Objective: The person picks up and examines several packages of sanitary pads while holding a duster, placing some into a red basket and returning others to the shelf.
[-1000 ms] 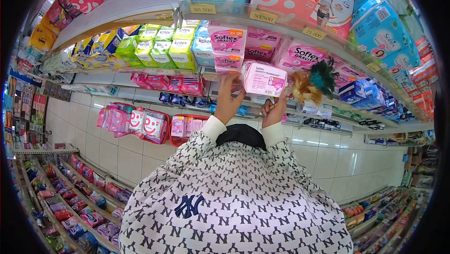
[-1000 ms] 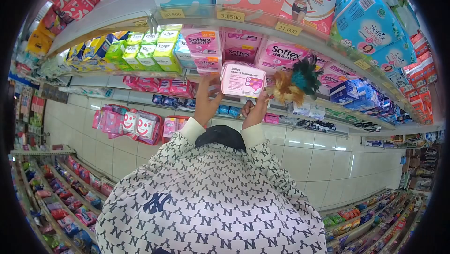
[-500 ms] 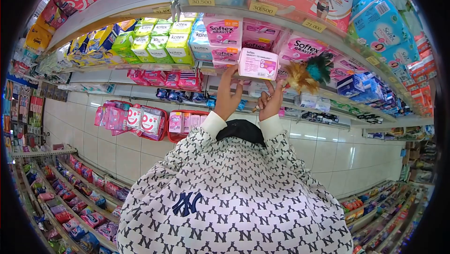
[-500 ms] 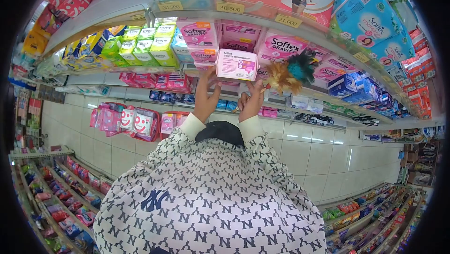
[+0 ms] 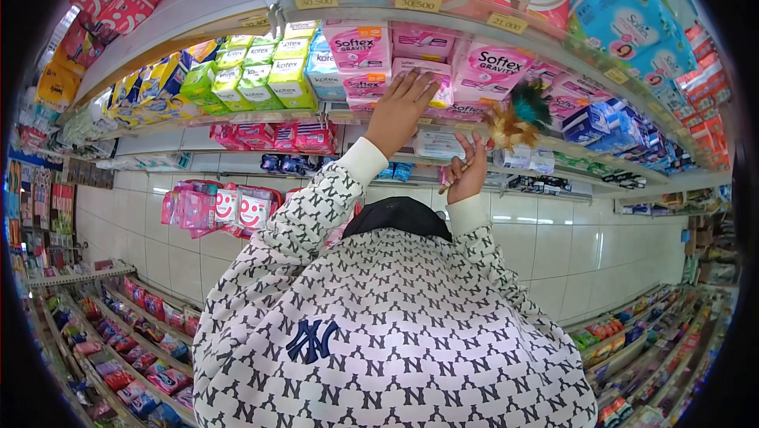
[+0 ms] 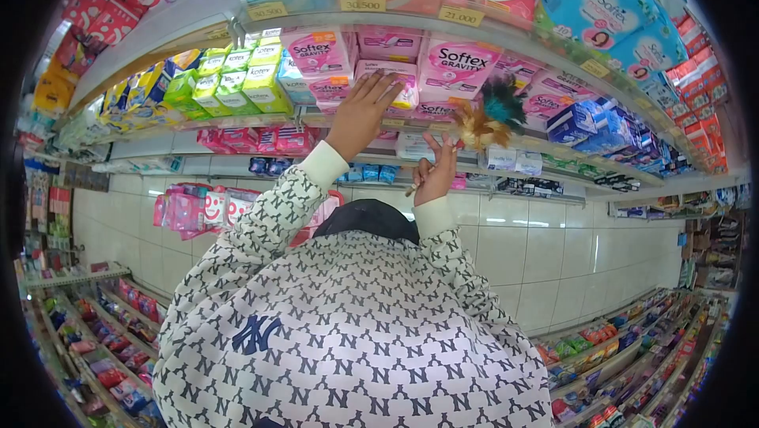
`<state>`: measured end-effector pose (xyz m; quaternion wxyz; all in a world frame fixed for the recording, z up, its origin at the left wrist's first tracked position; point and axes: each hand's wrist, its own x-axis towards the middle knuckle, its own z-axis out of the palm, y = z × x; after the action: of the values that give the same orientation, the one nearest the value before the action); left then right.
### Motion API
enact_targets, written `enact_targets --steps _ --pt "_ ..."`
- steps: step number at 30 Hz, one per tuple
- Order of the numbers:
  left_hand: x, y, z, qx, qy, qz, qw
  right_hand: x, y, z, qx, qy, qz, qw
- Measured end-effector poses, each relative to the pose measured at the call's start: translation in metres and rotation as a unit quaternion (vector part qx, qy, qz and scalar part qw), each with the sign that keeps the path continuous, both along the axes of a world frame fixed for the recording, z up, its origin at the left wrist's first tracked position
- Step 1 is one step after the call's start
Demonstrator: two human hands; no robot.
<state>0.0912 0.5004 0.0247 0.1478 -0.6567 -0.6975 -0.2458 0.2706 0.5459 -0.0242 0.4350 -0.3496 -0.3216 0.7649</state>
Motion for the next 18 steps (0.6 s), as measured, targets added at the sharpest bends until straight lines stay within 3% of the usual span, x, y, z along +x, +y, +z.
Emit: enact_targets --steps 8,11,14,16,18 --pt "-0.012 0.038 -0.017 0.005 0.008 0.052 0.999 0.047 -0.001 -0.026 -0.055 -0.042 -0.085 0.994" --pt "-0.008 0.032 -0.012 0.028 0.014 0.024 0.999 0.062 -0.006 -0.041 -0.08 -0.064 -0.103 0.989" --pt "-0.006 0.0 0.009 0.111 -0.102 -0.143 0.978 0.068 -0.012 -0.041 -0.091 -0.105 -0.123 0.983" --pt "-0.004 -0.034 0.008 0.284 -0.178 0.022 0.942 0.076 -0.012 -0.04 -0.075 -0.078 -0.118 0.987" --pt "-0.019 -0.042 0.004 0.386 -0.331 0.193 0.839 0.077 -0.016 -0.03 -0.052 -0.08 -0.116 0.989"
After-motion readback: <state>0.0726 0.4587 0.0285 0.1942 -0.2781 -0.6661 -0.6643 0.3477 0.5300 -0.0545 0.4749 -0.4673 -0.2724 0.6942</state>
